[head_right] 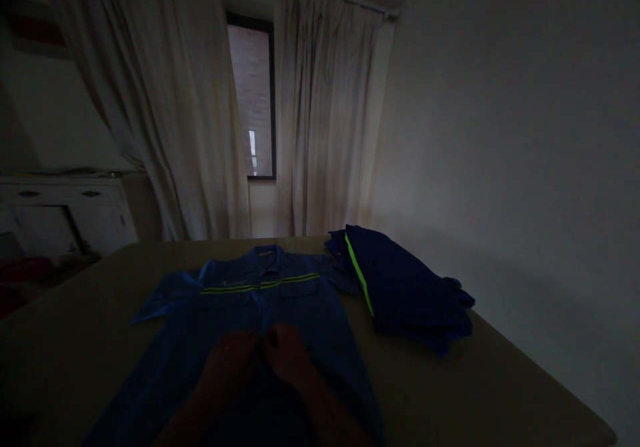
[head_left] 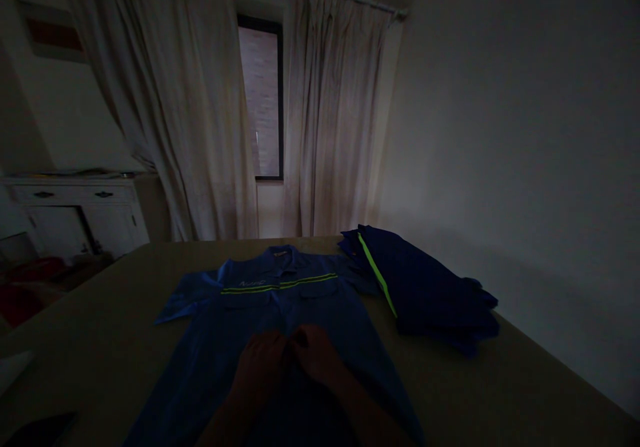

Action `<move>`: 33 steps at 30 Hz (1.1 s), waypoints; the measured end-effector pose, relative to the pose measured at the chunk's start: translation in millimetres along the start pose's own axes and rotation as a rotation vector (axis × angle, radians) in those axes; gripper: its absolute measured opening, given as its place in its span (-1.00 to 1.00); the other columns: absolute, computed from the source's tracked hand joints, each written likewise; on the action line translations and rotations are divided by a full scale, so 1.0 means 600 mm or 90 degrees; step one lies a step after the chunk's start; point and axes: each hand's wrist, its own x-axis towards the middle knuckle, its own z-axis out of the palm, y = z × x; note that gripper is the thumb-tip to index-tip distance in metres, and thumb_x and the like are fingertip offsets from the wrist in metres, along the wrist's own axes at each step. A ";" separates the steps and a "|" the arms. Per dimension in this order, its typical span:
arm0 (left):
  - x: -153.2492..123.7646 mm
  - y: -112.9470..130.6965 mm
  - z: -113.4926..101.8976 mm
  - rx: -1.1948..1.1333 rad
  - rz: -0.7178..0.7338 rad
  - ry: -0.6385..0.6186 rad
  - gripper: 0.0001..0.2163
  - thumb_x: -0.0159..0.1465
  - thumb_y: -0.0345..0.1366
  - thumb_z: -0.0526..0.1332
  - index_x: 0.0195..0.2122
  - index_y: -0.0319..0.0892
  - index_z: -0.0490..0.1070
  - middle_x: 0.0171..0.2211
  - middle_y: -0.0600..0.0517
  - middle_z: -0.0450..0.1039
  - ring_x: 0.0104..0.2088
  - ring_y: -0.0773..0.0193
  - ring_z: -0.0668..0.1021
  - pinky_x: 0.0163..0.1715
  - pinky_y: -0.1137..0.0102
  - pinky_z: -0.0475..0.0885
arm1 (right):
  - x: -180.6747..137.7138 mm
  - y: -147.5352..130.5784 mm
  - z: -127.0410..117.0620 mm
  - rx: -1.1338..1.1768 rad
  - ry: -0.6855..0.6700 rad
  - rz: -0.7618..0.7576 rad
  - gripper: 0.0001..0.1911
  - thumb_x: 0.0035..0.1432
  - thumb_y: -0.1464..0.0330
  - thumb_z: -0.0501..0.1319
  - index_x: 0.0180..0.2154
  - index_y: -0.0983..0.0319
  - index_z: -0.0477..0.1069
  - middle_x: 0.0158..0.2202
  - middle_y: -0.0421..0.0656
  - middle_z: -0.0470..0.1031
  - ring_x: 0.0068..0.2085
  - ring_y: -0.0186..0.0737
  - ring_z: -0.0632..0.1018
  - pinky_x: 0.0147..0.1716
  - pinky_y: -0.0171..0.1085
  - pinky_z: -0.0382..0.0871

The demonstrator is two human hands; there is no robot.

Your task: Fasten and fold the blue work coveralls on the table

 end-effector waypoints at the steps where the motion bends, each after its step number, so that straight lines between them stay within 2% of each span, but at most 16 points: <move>1: 0.000 0.000 0.002 0.003 0.002 0.001 -0.76 0.40 -0.35 0.06 -0.16 -0.12 0.54 -0.13 -0.10 0.57 -0.05 0.01 0.56 -0.02 0.17 0.33 | 0.000 0.001 0.001 -0.005 -0.001 -0.004 -0.83 0.24 0.36 0.21 -0.26 0.26 0.57 -0.28 -0.12 0.63 -0.23 -0.20 0.59 -0.28 -0.33 0.30; 6: 0.008 -0.001 0.009 0.007 -0.003 0.013 -0.73 0.38 -0.38 0.02 -0.15 -0.16 0.54 -0.16 -0.12 0.57 -0.09 0.03 0.58 -0.05 0.18 0.35 | -0.001 0.004 0.004 -0.045 0.021 -0.055 -0.87 0.26 0.37 0.20 -0.22 0.24 0.52 -0.25 -0.13 0.59 -0.23 -0.22 0.56 -0.25 -0.33 0.31; 9: 0.009 -0.004 0.017 0.010 -0.006 0.024 -0.71 0.39 -0.37 0.00 -0.14 -0.15 0.55 -0.17 -0.11 0.58 -0.11 0.06 0.58 -0.06 0.19 0.38 | -0.004 0.004 0.003 -0.066 0.060 -0.096 -0.86 0.28 0.41 0.16 -0.20 0.22 0.51 -0.17 -0.11 0.56 -0.13 -0.19 0.54 -0.12 -0.30 0.34; 11: 0.008 -0.010 0.026 0.006 -0.009 0.055 -0.70 0.41 -0.32 0.02 -0.05 -0.13 0.55 -0.05 -0.12 0.57 -0.01 0.05 0.57 0.03 0.16 0.38 | -0.006 0.007 0.004 -0.095 0.094 -0.109 -0.81 0.30 0.42 0.13 -0.14 0.20 0.51 -0.08 -0.09 0.55 -0.03 -0.14 0.52 0.00 -0.24 0.32; 14: 0.008 -0.023 0.050 0.008 -0.031 0.115 -0.60 0.42 -0.16 0.06 0.26 0.00 0.37 0.30 -0.09 0.34 0.29 -0.04 0.36 0.27 -0.05 0.18 | -0.006 0.021 0.013 -0.152 0.111 -0.098 -0.69 0.34 0.40 0.10 0.05 0.15 0.49 0.13 -0.06 0.50 0.15 -0.05 0.46 0.18 -0.09 0.22; 16: 0.015 -0.034 0.064 0.014 -0.051 0.109 -0.51 0.42 -0.05 0.05 0.36 0.09 0.22 0.41 -0.02 0.14 0.39 -0.08 0.20 0.33 -0.19 0.01 | 0.000 0.033 0.019 -0.179 0.101 -0.102 -0.60 0.35 0.39 0.08 0.17 0.11 0.42 0.26 -0.08 0.41 0.24 -0.03 0.40 0.25 -0.03 0.14; 19: 0.041 -0.048 0.071 0.023 -0.070 0.068 -0.49 0.44 0.02 -0.02 0.39 0.12 0.16 0.45 0.03 0.04 0.42 -0.10 0.13 0.32 -0.24 -0.02 | 0.026 0.049 0.018 -0.204 0.087 -0.128 -0.55 0.36 0.37 0.06 0.24 0.06 0.37 0.30 -0.13 0.37 0.27 -0.03 0.37 0.27 0.00 0.11; 24: 0.092 -0.059 0.056 0.029 -0.085 0.038 -0.46 0.45 0.07 -0.07 0.41 0.07 0.11 0.45 0.03 0.02 0.43 -0.09 0.09 0.33 -0.22 -0.02 | 0.093 0.049 -0.015 -0.201 0.058 -0.148 -0.58 0.36 0.35 0.03 0.17 0.12 0.43 0.23 -0.11 0.45 0.22 -0.09 0.41 0.21 -0.08 0.19; 27: 0.105 -0.066 0.051 0.028 -0.080 0.045 -0.51 0.48 -0.04 -0.09 0.40 0.06 0.14 0.44 0.01 0.07 0.42 -0.07 0.13 0.32 -0.23 0.00 | 0.098 0.028 -0.027 -0.186 0.127 -0.170 -0.63 0.36 0.38 0.03 0.12 0.18 0.44 0.14 -0.06 0.50 0.15 -0.11 0.45 0.17 -0.15 0.22; 29: 0.104 -0.073 0.050 0.019 -0.069 0.084 -0.55 0.48 -0.20 -0.09 0.36 -0.02 0.22 0.39 -0.05 0.19 0.37 0.00 0.24 0.32 -0.11 0.08 | 0.075 0.011 -0.025 -0.185 0.168 -0.178 -0.71 0.35 0.35 0.06 0.03 0.18 0.45 0.03 -0.06 0.54 0.07 -0.11 0.48 0.12 -0.17 0.25; 31: 0.100 -0.079 0.046 -0.001 -0.064 0.132 -0.58 0.44 -0.36 -0.06 0.27 -0.14 0.33 0.28 -0.12 0.36 0.27 0.08 0.38 0.27 0.08 0.22 | 0.038 0.000 -0.017 -0.203 0.134 -0.158 -0.76 0.29 0.26 0.17 -0.06 0.18 0.46 -0.08 -0.07 0.56 -0.05 -0.09 0.52 0.01 -0.18 0.31; 33: 0.096 -0.079 0.042 -0.018 -0.063 0.149 -0.61 0.37 -0.47 -0.03 0.15 -0.20 0.41 0.16 -0.15 0.46 0.16 0.12 0.47 0.18 0.20 0.31 | 0.002 -0.005 -0.008 -0.233 0.082 -0.122 -0.70 0.17 0.19 0.27 -0.11 0.20 0.46 -0.12 -0.05 0.55 -0.10 -0.05 0.53 -0.09 -0.19 0.34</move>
